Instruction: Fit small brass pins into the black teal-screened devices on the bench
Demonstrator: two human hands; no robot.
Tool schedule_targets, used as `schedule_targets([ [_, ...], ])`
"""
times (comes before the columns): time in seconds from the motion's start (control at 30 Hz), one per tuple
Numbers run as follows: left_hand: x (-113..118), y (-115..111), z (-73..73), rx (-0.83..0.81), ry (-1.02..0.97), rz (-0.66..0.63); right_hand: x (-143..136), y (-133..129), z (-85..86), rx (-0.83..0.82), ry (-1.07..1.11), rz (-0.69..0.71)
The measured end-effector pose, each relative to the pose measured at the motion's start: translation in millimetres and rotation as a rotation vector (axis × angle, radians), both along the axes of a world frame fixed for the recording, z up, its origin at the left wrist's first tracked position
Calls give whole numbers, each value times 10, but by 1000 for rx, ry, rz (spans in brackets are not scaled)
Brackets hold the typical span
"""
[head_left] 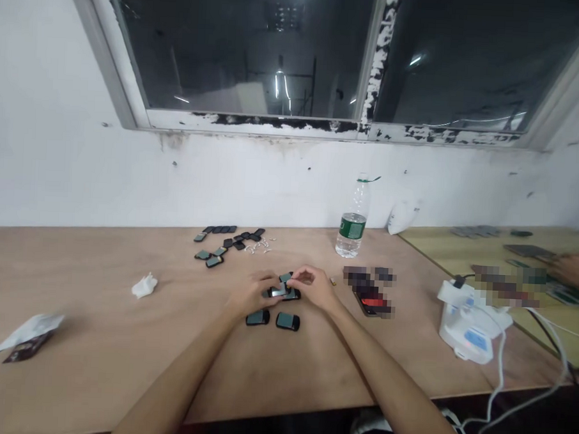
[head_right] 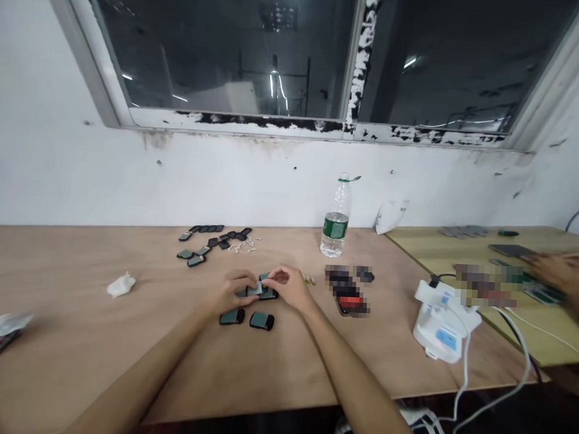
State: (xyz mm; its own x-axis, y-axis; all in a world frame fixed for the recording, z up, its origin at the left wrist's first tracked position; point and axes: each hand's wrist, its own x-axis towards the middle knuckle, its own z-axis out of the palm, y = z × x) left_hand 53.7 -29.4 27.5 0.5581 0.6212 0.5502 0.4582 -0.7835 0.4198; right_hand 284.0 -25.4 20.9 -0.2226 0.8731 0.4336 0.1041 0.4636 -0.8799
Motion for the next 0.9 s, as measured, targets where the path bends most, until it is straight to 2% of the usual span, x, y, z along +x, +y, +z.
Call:
schedule_targets([
  [0.13, 28, -11, -19, -7, -4, -4, -7, -6, -26, 67, -108, -17],
  [0.3, 44, -36, -29, -176, -171, -15, -33, -50, -13, 155, -119, -39],
  [0.57, 39, -42, -56, -183, -251, 29, -32, -76, 43, 195, -167, -43],
  [0.77, 50, -48, -57, -87, -180, 17, 7, -65, -20, 31, -115, 191],
  [0.9, 47, -57, -42, -53, -176, 28, 15, -30, -70, -18, -92, 197],
])
